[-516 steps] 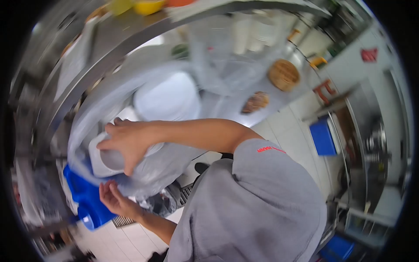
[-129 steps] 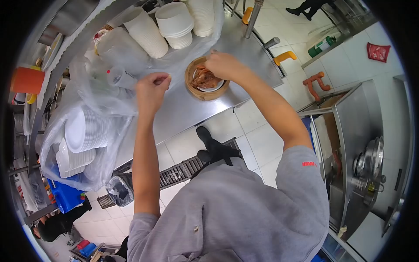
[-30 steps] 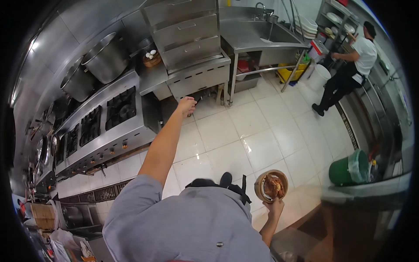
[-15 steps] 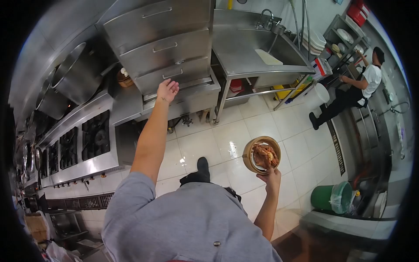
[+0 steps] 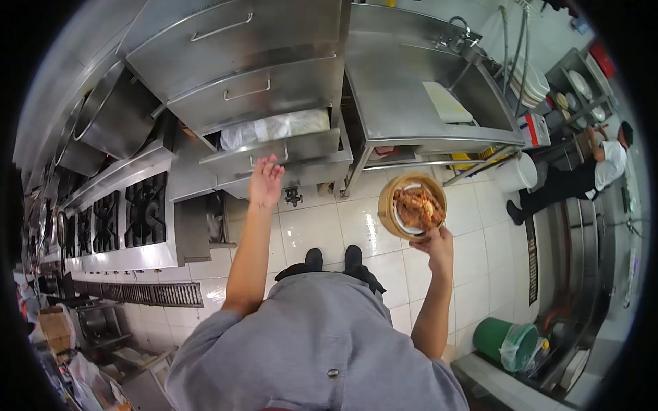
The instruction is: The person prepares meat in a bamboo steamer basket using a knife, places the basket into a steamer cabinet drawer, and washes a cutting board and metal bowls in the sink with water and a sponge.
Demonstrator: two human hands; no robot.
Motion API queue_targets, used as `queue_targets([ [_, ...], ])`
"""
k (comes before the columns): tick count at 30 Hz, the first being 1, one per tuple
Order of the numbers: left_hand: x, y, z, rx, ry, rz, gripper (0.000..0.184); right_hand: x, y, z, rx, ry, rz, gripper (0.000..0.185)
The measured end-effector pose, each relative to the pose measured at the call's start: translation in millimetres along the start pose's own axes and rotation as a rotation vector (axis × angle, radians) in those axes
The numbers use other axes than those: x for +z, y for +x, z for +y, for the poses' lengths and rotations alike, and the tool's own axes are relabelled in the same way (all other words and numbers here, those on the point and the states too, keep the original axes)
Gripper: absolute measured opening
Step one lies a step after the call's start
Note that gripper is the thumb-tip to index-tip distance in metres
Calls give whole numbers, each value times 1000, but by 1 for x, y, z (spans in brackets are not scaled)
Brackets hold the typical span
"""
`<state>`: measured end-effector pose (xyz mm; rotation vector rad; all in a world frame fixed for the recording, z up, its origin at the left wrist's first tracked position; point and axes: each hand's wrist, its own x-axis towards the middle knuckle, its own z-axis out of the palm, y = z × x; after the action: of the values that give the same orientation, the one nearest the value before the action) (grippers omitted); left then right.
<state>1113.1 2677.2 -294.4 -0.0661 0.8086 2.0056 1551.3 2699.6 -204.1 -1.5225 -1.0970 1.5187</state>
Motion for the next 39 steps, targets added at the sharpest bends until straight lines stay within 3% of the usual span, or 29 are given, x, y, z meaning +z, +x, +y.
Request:
queue_targets([
  [5, -11, -78, -18, 65, 30, 105, 20, 25, 63, -73, -39, -29, -142, 32],
  [11, -13, -148, -35, 138, 47, 326, 15, 54, 123, -107, -33, -69, -286, 29],
  [28, -10, -222, -59, 130, 85, 532, 14, 84, 170, -106, 25, -182, -391, 34],
  [39, -24, -256, -62, 75, 59, 605, 16, 194, 173, -95, 69, -315, -607, 25],
])
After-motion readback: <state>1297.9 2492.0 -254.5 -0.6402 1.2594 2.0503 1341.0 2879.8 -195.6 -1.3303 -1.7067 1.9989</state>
